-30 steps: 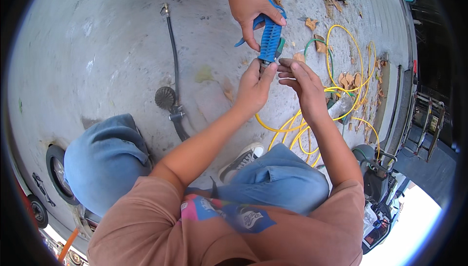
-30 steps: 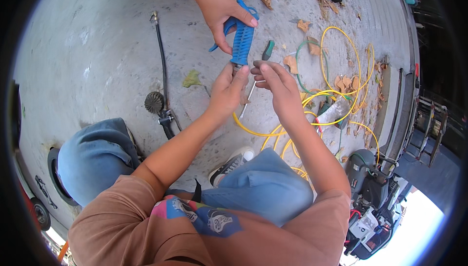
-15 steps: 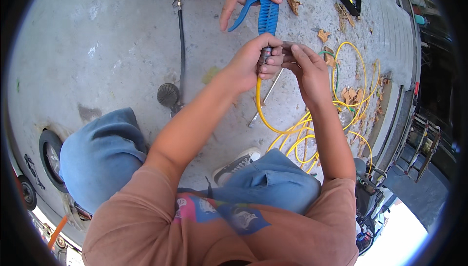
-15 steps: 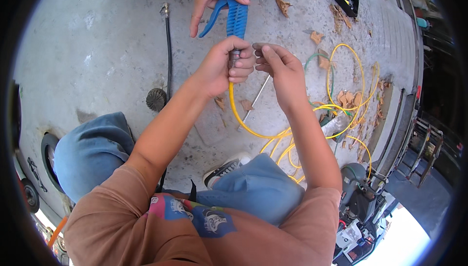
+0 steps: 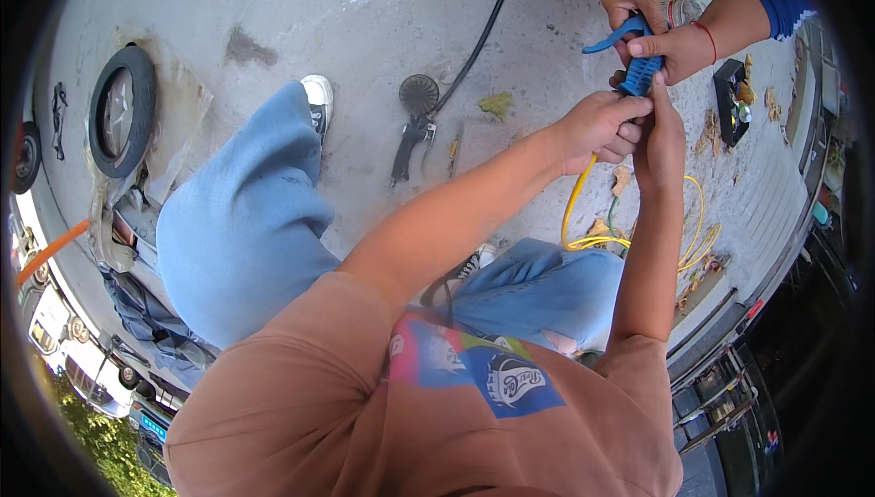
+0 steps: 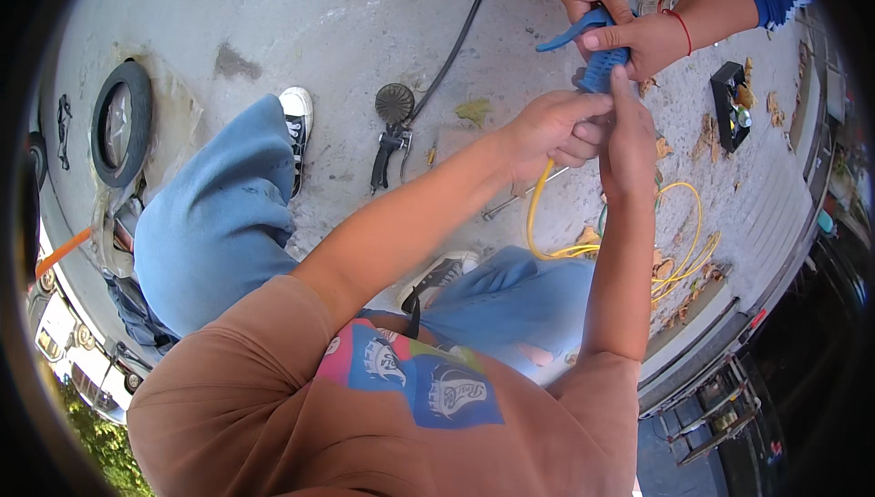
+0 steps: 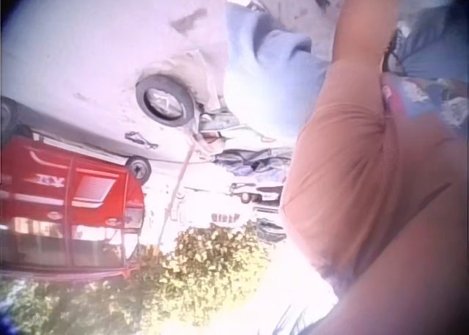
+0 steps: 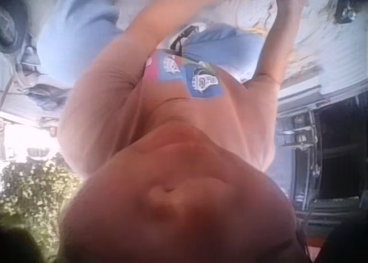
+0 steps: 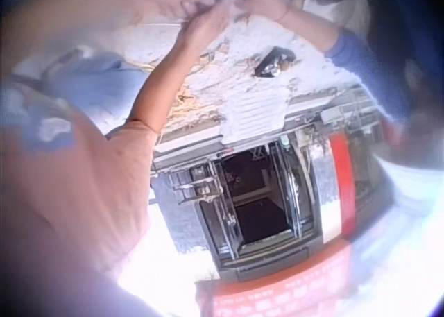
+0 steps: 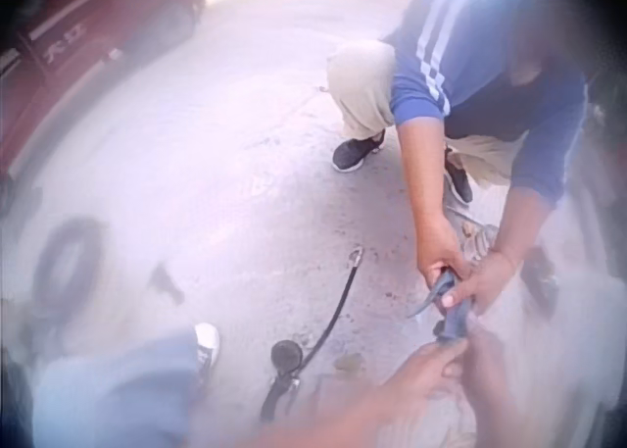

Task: The person assembles a blue air pump by attaching a yellow hose and a black nozzle, then connects the hose to a generator. The person hands the assembled pump to another person and later uses a pressure gauge on a red vehicle's tire.

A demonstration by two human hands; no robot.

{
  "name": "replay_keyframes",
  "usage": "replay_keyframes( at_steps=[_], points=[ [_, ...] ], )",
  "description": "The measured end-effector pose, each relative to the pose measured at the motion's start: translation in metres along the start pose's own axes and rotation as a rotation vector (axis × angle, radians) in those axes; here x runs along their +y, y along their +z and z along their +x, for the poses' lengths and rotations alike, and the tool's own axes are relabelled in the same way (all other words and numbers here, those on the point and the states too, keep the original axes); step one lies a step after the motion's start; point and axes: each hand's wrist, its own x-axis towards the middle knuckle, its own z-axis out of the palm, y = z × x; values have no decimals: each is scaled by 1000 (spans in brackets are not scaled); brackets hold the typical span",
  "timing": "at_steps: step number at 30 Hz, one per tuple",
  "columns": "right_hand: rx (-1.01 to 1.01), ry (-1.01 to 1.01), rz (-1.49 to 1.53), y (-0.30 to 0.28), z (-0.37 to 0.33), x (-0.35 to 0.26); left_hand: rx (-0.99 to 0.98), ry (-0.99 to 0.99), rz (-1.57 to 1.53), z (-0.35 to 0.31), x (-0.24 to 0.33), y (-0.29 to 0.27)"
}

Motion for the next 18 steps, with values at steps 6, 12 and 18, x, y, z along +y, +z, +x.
replay_keyframes(
  at_steps=[6, 12, 18],
  points=[
    [-20, 90, -13, 15, -1, -10, -20, 41, -149, 0, -8, 2],
    [-219, 150, 158, 7, 14, -7, -148, -18, -364, 6, 1, -2],
    [-451, 181, 328, -3, 32, 4, -282, -25, -550, 7, 2, -9]
  ],
)
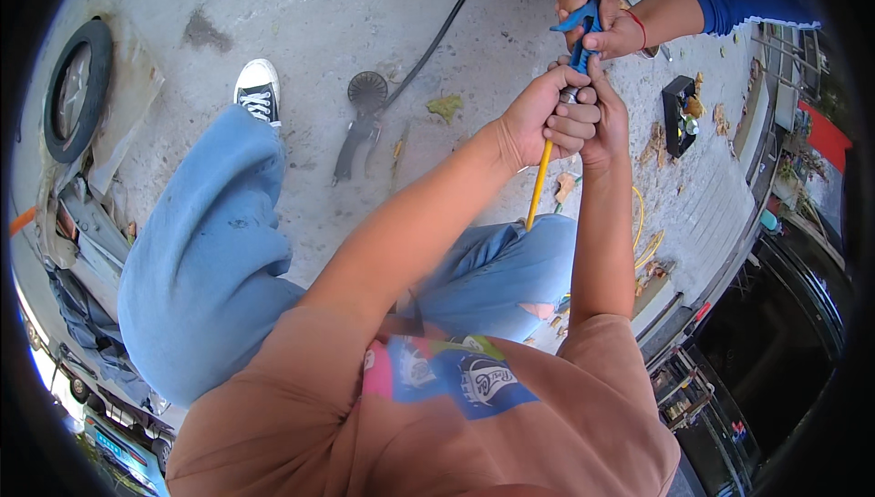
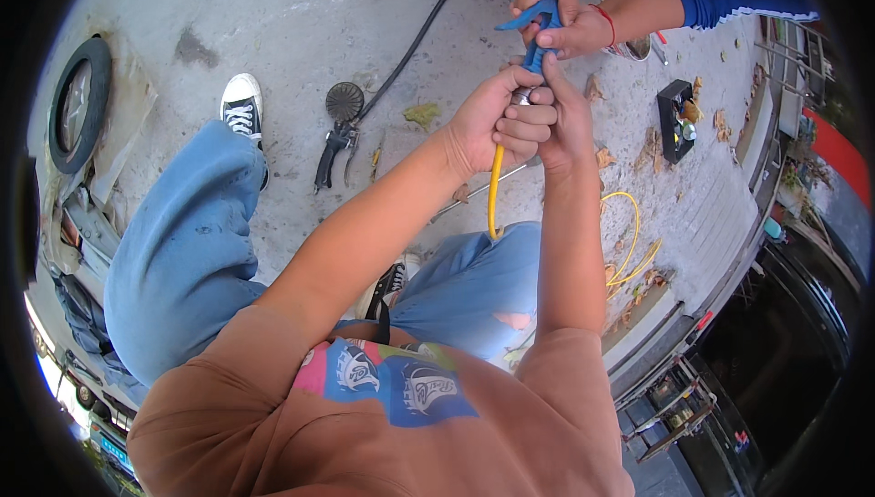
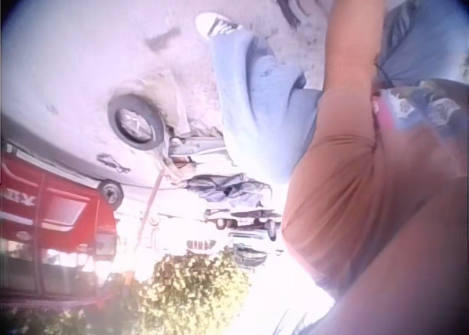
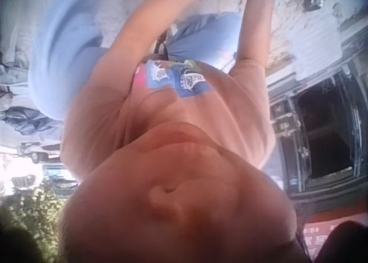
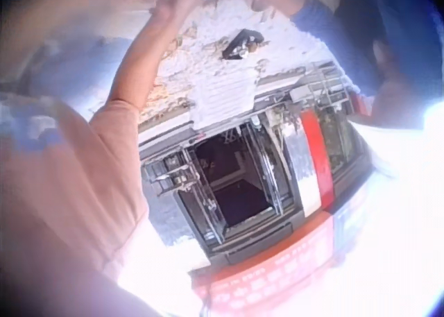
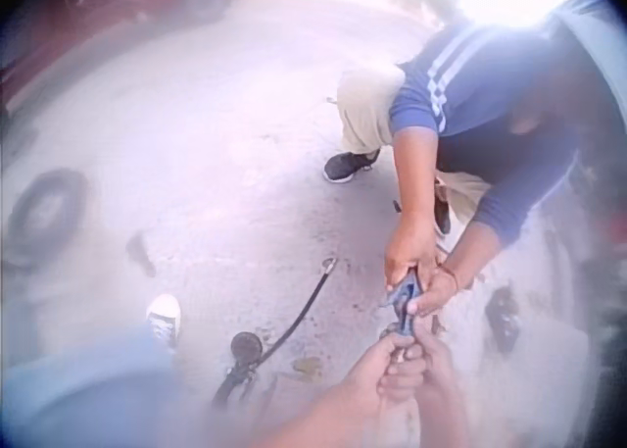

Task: The person assembles a blue air pump by attaching a yellow hose and a black nozzle, then connects the hose to a generator. The person hands the assembled pump to another person and later uses a pressure gauge on a red vehicle's tire.

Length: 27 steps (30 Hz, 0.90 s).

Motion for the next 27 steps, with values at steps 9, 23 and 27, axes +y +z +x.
replay_keyframes(
  at_steps=[9, 23, 27],
  points=[
    [183, -71, -318, -35, 53, -6, 849, 481, 1352, 48, 34, -43],
    [436, -15, -473, -39, 83, -50, 997, 259, 1612, 99, 68, 1],
    [425, -59, -435, -41, 82, -37, 956, 415, 1642, 95, 73, -32]
  ],
)
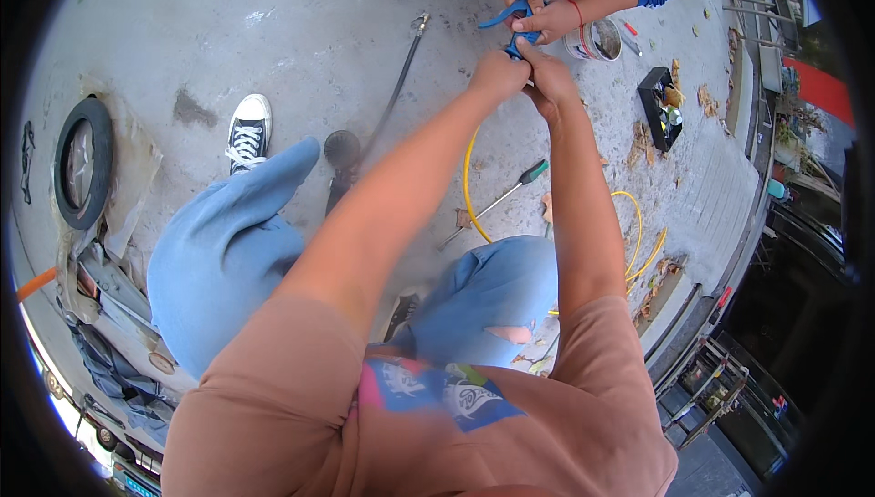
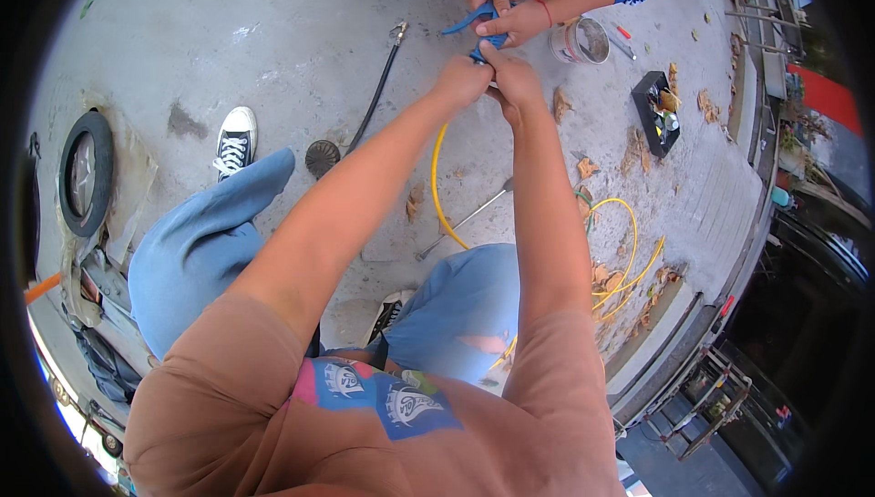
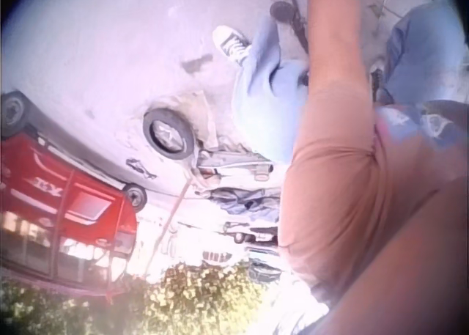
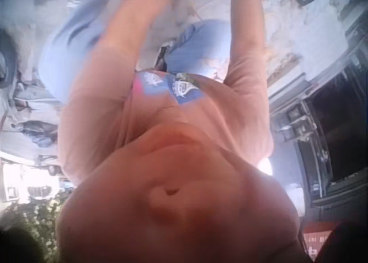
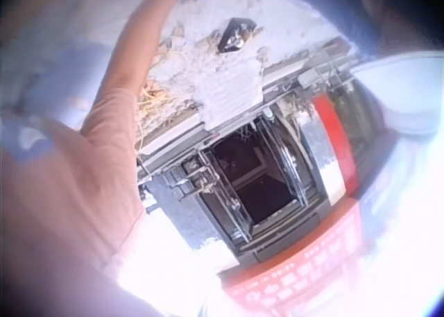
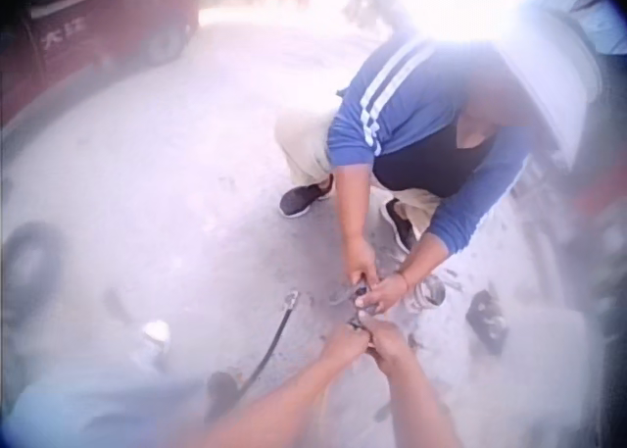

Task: The person assembles a blue air pump by attaching a yellow hose and a black nozzle, then connects the hose to a generator. The person hands the assembled pump to another person and later uses a pressure gauge on a red vehicle's tire.

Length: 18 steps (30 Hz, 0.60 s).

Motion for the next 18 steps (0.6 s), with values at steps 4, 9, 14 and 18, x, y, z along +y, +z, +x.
replay_keyframes(
  at_steps=[4, 9, 14, 18],
  points=[
    [-52, -69, 198, 0, -7, 26, -148, -139, -316, -28, 5, -9],
    [-131, -74, 374, 21, -31, 12, -575, -402, -768, -45, 23, -40],
    [-334, -23, 462, 4, -37, 17, -847, -520, -1254, -60, 23, -40],
    [-411, -14, 476, 13, -58, 11, -907, -472, -1398, -74, 20, -40]
  ],
)
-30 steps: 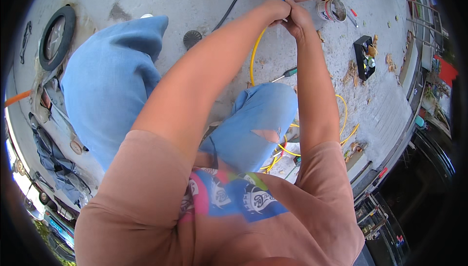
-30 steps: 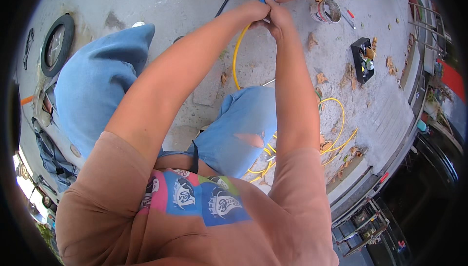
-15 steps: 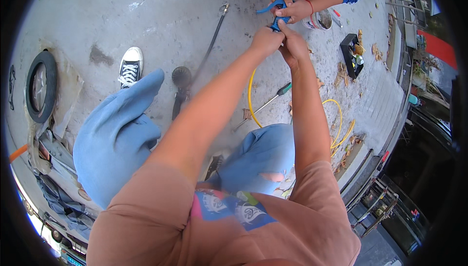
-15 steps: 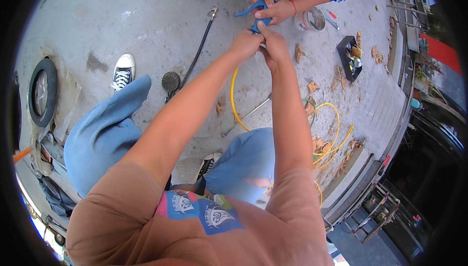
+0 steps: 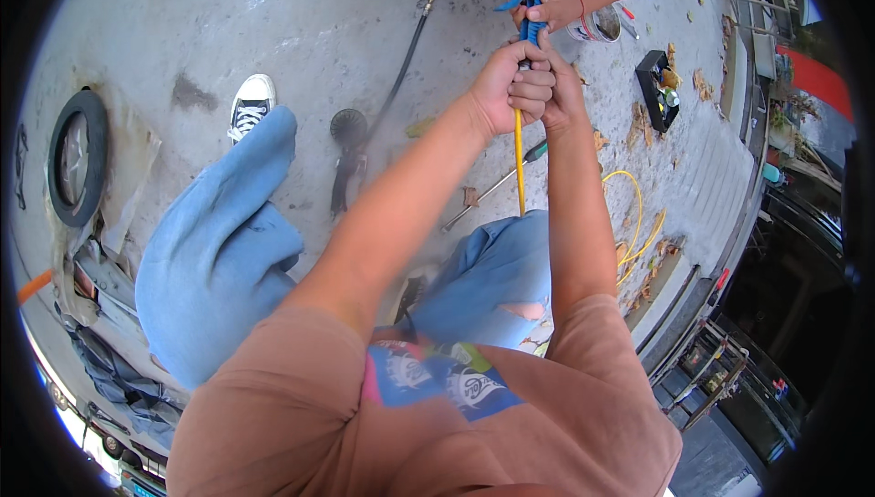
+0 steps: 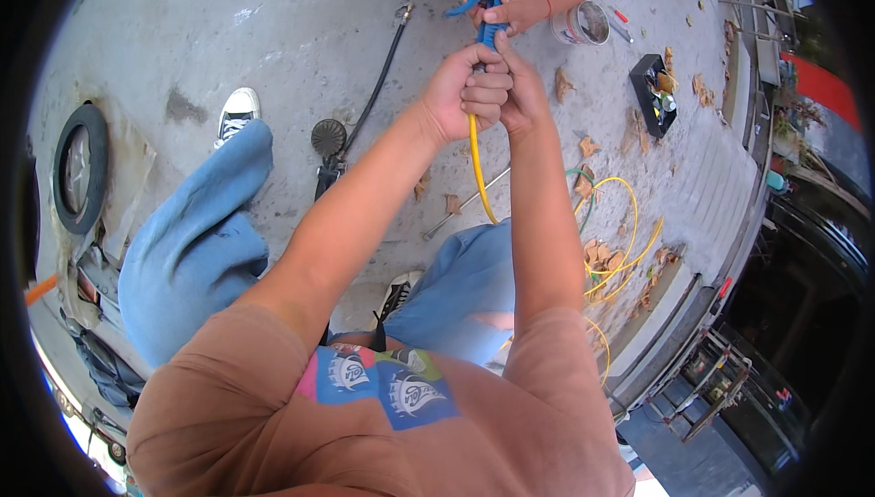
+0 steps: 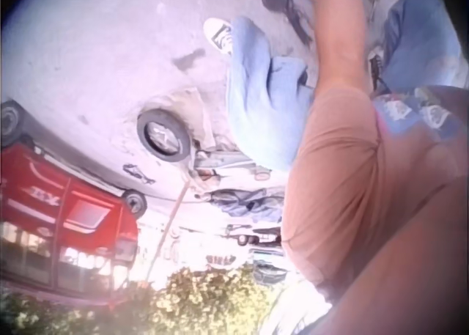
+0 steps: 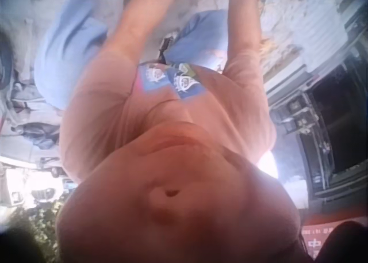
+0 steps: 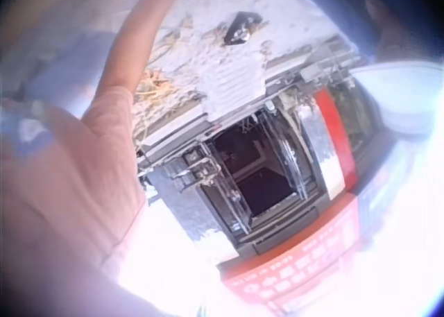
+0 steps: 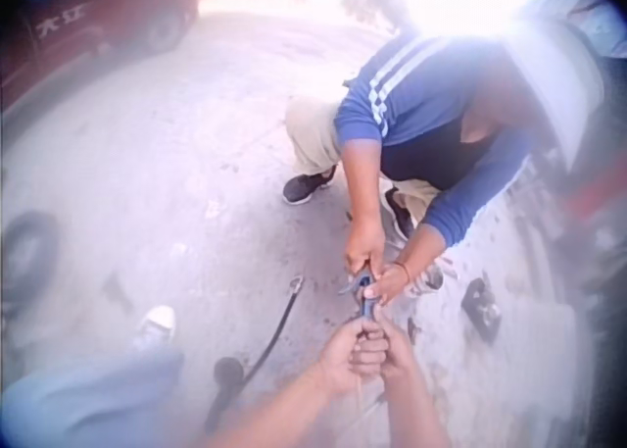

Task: The person assembles a blue air pump by attaching a yellow hose and a black nozzle, then connects the hose to a generator. The person hands the assembled pump to another person and later uses a pressure gauge on a red vehicle's tire.

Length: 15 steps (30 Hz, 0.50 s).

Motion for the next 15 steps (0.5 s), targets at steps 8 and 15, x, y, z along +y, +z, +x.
replay_keyframes(
  at_steps=[8, 15],
  points=[
    [310, -159, -403, 24, 11, -54, 450, 429, 604, 30, 4, 41],
    [254, -82, -500, 53, 20, -116, 74, 147, 318, 37, 13, 87]
  ],
)
